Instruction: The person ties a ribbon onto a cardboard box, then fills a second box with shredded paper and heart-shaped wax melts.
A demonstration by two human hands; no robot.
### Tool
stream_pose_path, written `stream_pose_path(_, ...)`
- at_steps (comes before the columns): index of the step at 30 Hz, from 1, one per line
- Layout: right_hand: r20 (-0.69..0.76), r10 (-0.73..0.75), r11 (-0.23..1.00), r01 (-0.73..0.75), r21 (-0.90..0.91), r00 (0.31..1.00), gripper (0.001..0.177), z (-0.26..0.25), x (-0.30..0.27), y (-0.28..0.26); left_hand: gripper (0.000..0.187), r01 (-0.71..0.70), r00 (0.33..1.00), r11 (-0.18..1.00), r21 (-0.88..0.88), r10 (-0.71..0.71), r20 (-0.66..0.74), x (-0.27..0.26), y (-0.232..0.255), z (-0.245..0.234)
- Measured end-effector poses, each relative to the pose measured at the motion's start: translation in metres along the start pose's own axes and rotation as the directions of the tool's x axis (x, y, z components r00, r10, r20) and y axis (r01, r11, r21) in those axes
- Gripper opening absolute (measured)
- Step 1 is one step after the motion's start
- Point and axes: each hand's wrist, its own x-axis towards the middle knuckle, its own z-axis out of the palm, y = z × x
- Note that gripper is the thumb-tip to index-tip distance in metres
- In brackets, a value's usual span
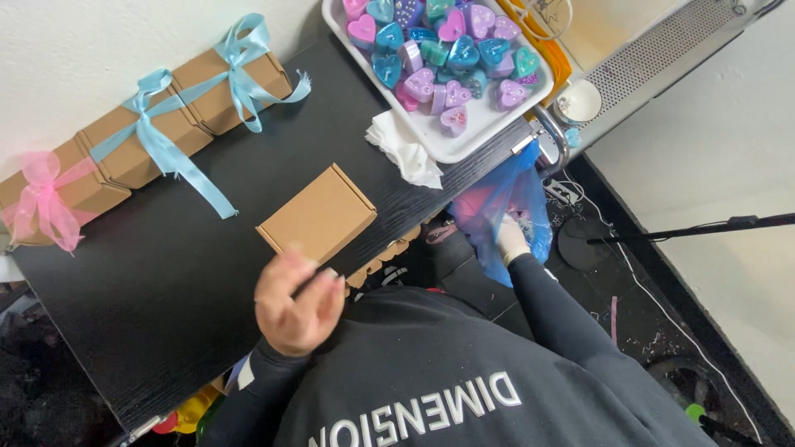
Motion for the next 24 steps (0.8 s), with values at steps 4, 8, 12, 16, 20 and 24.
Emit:
stream_pose_path(4,0.177,0.153,0.987,-0.157,0.012,0.972,0.038,0.049,0.023,0.044,0.024,0.144,0.945,0.848,-0.509,0.034,0.325,0.047,0.032,0.021)
stream_pose_path(8,0.442,0.103,0.94,0.058,-0.336,0.891,0.028,0.093,0.138,0.15,0.027,0.578,0.705,0.56,-0.594,0.024,0.709,0.036,0.034,0.095)
stream_pose_path(12,0.392,0.188,0.818,-0.364,0.445,0.901,0.031,0.084,-0.019,-0.06,0.043,0.817,0.21,0.556,-0.154,-0.038,0.977,-0.001,0.028,0.175)
stream_pose_path(16,0.481,0.159,0.889,-0.337,0.311,0.862,0.03,0.086,-0.037,-0.067,0.053,0.632,0.235,0.766,-0.119,-0.043,0.971,-0.071,0.011,0.245)
stream_pose_path(20,0.471,0.114,0.954,-0.23,0.195,0.875,0.031,0.084,-0.033,-0.055,0.064,0.686,0.167,0.727,0.039,-0.209,0.964,-0.094,0.008,0.267)
stream_pose_path(24,0.221,0.027,0.96,-0.087,0.267,0.975,0.036,0.079,0.017,0.023,0.065,0.694,0.312,0.719,0.038,-0.347,0.885,-0.117,0.003,0.271)
